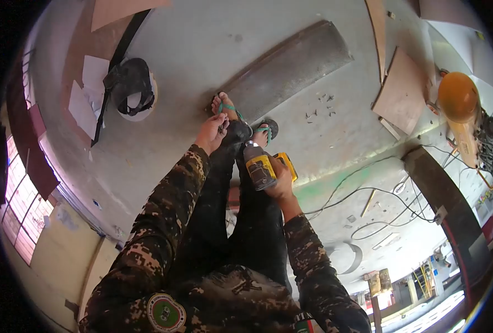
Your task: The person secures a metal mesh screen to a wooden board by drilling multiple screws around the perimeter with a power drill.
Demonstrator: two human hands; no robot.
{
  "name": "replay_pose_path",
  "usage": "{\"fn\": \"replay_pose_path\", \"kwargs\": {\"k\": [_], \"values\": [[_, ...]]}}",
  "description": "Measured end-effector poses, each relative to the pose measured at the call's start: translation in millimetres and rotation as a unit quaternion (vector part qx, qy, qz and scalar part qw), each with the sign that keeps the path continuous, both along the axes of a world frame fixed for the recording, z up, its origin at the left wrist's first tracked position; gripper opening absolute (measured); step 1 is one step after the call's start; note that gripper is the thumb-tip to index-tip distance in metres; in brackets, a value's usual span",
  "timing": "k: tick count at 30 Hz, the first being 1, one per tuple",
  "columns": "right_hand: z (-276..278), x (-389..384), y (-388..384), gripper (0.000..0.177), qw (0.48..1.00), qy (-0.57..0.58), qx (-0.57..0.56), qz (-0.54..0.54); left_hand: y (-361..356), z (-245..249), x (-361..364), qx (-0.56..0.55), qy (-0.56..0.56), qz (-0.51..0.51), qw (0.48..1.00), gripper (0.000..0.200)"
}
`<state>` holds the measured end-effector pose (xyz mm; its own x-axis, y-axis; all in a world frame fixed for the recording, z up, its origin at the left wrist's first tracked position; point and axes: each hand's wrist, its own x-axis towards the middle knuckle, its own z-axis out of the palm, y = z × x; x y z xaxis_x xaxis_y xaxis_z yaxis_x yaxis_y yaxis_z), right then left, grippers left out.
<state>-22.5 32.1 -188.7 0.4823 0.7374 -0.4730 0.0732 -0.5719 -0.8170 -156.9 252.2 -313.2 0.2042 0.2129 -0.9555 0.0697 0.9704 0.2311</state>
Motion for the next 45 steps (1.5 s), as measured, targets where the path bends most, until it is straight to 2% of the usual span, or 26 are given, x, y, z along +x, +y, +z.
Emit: {"fn": "replay_pose_path", "kwargs": {"k": [5, 9, 11, 19, 23, 27, 29, 32, 36, 38, 45], "values": [[-2.7, 8.5, 19.9, 0.056, 0.999, 0.010, -0.007, 0.053, 15.0, -2.6, 0.2, -0.041, -0.062, 0.092, 0.993, 0.010], [-5.5, 11.5, 36.9, 0.057, 0.997, 0.019, -0.009, 0.068, 21.2, -10.7, 1.8, -0.054, -0.086, 0.118, 0.988, 0.011], [-6.6, 9.1, 40.7, 0.058, 0.997, 0.028, -0.015, 0.074, 21.2, -15.6, 1.9, -0.088, -0.128, 0.172, 0.973, 0.011], [-6.6, 11.5, 58.7, 0.058, 0.994, 0.045, -0.055, 0.087, 17.3, -25.8, -2.2, -0.104, -0.105, 0.223, 0.964, 0.011], [-8.9, 13.3, 62.8, 0.057, 0.994, 0.050, -0.029, 0.090, 17.4, -32.3, -3.7, -0.084, -0.099, 0.247, 0.960, 0.010], [-8.7, 17.6, 67.9, 0.056, 0.992, 0.040, -0.035, 0.115, 21.4, -38.9, -0.8, -0.074, -0.093, 0.223, 0.967, 0.011], [-11.0, 18.7, 67.6, 0.056, 0.991, 0.032, -0.039, 0.123, 22.7, -44.2, -2.1, -0.025, -0.131, 0.149, 0.980, 0.012], [-16.1, 18.7, 63.5, 0.056, 0.989, 0.026, -0.064, 0.131, 26.3, -46.9, 0.5, -0.018, -0.102, 0.104, 0.989, 0.014], [-20.6, 18.0, 62.7, 0.057, 0.991, 0.020, -0.050, 0.125, 26.9, -47.9, 6.1, -0.036, -0.090, 0.102, 0.990, 0.014], [-22.5, 17.3, 61.7, 0.056, 0.990, 0.018, -0.052, 0.127, 24.1, -49.7, 10.5, -0.041, -0.056, 0.132, 0.989, 0.014], [-25.7, 12.9, 60.3, 0.051, 0.993, 0.033, -0.052, 0.101, 21.3, -58.8, 9.9, -0.040, -0.060, 0.094, 0.993, 0.013]]}}
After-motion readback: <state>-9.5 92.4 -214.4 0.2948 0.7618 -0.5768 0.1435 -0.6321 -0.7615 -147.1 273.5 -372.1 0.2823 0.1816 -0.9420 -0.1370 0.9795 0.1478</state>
